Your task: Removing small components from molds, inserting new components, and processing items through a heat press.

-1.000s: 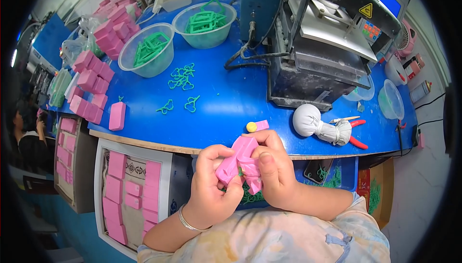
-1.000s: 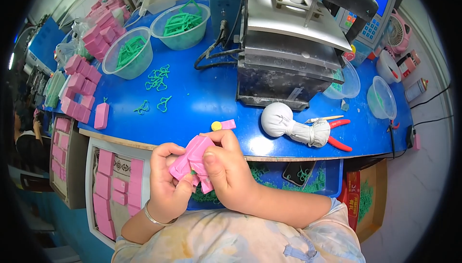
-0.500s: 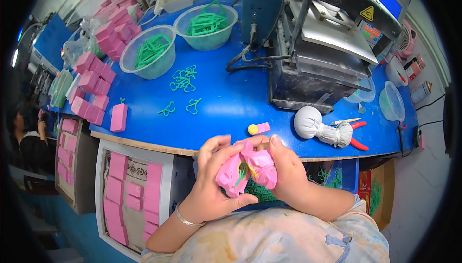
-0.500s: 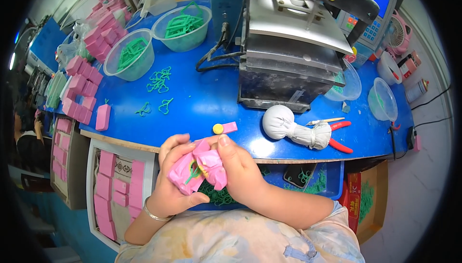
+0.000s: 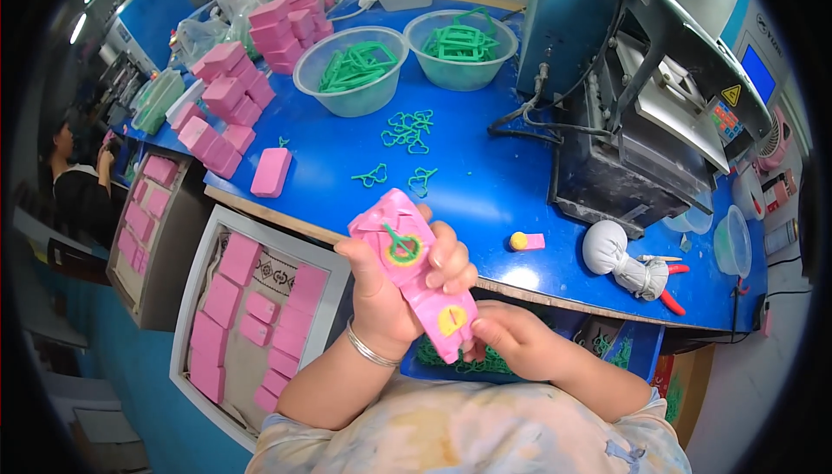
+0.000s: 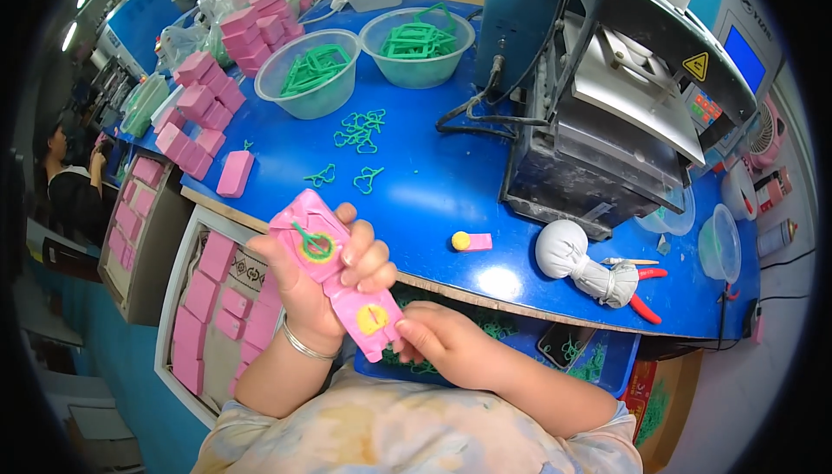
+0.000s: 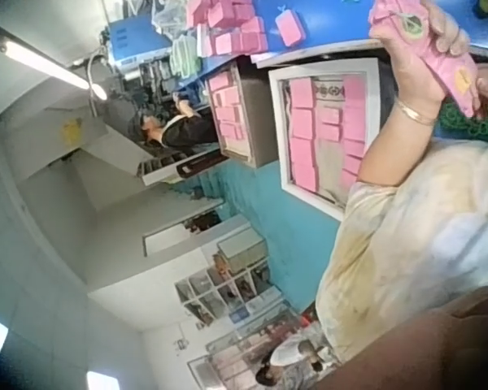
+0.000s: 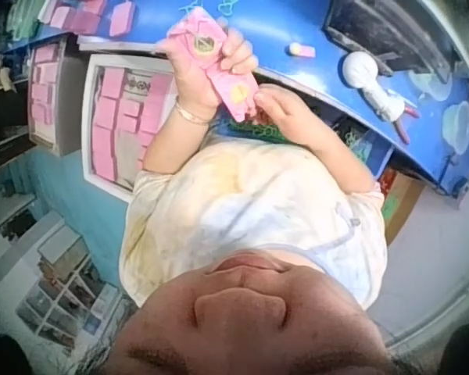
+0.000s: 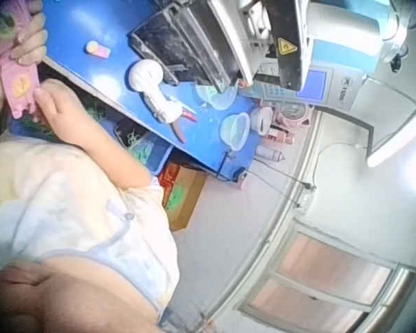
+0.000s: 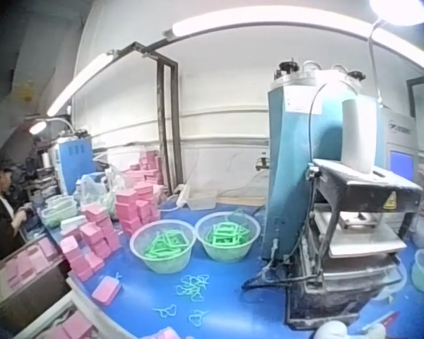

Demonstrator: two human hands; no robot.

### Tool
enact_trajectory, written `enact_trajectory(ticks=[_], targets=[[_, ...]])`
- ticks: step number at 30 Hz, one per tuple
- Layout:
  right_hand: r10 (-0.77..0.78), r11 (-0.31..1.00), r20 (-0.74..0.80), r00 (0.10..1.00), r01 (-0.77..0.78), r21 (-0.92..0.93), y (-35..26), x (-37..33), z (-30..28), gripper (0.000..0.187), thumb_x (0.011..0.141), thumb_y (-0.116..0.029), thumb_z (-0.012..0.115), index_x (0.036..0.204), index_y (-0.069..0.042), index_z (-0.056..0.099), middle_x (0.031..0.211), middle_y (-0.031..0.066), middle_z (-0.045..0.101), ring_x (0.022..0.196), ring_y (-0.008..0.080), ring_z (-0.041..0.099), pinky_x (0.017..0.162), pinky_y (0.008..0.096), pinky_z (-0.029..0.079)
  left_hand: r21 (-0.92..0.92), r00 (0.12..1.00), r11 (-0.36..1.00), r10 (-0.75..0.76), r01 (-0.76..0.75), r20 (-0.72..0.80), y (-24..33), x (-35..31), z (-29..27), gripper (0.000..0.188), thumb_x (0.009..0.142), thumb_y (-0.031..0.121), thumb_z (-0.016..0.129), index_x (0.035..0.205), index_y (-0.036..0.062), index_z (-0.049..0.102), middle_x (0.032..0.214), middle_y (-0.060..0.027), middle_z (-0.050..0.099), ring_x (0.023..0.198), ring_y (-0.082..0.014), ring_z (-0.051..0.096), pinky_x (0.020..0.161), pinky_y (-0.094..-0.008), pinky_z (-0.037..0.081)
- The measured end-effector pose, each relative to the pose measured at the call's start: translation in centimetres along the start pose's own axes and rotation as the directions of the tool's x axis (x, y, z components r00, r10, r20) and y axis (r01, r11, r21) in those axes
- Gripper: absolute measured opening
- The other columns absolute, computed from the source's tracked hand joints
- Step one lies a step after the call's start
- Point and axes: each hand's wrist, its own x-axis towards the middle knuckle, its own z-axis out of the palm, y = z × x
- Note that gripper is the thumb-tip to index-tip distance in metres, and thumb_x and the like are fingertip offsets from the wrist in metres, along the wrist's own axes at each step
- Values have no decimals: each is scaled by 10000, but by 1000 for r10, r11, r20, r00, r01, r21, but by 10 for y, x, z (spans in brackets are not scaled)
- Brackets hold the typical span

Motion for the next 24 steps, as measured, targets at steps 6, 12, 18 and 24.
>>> enact_trajectory(ticks=[6, 12, 18, 24], targets=[[-493, 795, -216, 843, 335, -506, -17, -1, -9, 384, 734, -173, 731, 1004, -33, 497, 987, 112, 504, 699, 160, 547, 576, 268, 461, 179, 968, 962, -228, 207, 106, 8, 0, 9, 706, 804, 736, 250, 900, 97, 535, 584, -72, 431, 440, -110, 312, 433, -276, 253], [-731, 495, -88, 677, 436, -752, -50, 16, -17, 455, 722, -152, 703, 1138, -55, 546, 1174, 185, 438, 963, 301, 525, 808, 378, 448, 332, 927, 900, -166, 282, -337, -6, -13, 32, 634, 878, 558, 191, 893, 17, 520, 701, -108, 534, 543, -194, 499, 477, -290, 409], [-843, 324, -81, 532, 382, -865, -47, 15, -7, 297, 689, -38, 660, 983, -48, 617, 1036, 155, 507, 899, 313, 511, 769, 397, 416, 222, 952, 944, -191, 245, -240, -5, -16, 17, 470, 919, 453, 235, 1043, 53, 448, 904, -155, 546, 558, -206, 484, 494, -321, 409], [-707, 657, -412, 575, 318, -683, -32, 18, -1, 119, 771, 28, 592, 878, -21, 580, 804, 113, 476, 729, 251, 482, 644, 318, 401, 46, 956, 970, -226, 239, -189, 0, -11, 16, 522, 912, 460, 239, 1114, 23, 440, 971, -174, 530, 537, -202, 473, 492, -321, 397]])
